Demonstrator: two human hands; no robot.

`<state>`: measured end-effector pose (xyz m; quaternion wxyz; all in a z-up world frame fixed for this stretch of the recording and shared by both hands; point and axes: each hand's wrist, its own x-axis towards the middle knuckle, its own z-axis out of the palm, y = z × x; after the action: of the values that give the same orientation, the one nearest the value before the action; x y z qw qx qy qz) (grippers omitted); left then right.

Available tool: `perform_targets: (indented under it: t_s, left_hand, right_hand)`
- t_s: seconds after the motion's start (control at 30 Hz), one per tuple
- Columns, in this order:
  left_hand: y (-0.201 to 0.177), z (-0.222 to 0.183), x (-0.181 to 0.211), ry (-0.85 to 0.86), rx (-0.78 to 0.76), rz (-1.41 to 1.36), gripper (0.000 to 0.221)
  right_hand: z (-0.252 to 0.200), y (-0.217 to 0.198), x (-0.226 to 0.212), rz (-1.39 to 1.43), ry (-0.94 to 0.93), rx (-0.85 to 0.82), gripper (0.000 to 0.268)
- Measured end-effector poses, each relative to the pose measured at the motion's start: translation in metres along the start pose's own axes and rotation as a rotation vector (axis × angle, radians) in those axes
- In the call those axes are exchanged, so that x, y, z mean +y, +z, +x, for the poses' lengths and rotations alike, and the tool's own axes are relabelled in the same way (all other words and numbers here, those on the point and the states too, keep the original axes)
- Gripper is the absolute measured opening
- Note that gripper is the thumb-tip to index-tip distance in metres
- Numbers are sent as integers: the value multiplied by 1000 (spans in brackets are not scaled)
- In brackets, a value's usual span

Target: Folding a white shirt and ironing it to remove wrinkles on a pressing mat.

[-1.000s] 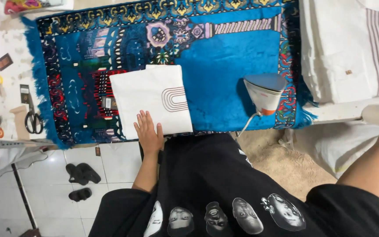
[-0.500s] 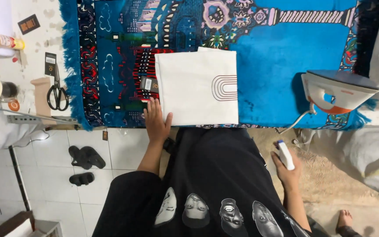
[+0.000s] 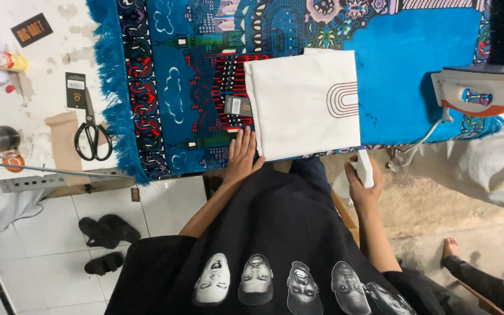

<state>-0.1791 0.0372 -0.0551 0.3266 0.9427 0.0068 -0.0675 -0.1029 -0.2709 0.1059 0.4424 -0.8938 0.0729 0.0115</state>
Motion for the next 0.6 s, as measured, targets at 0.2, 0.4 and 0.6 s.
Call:
perform_targets:
  t_s: [0.2, 0.4, 0.6]
  left_hand:
    - [-2, -4, -9, 94, -10, 8, 84]
    - [-20, -7, -6, 146, -27, 30, 89]
    - [-24, -9, -10, 177, -49, 28, 93]
  right_hand:
    - [9, 32, -39, 86, -83, 78, 19]
    - [13, 60, -39, 67, 17, 52, 15]
    - [-11, 64, -43, -22, -89, -65, 26]
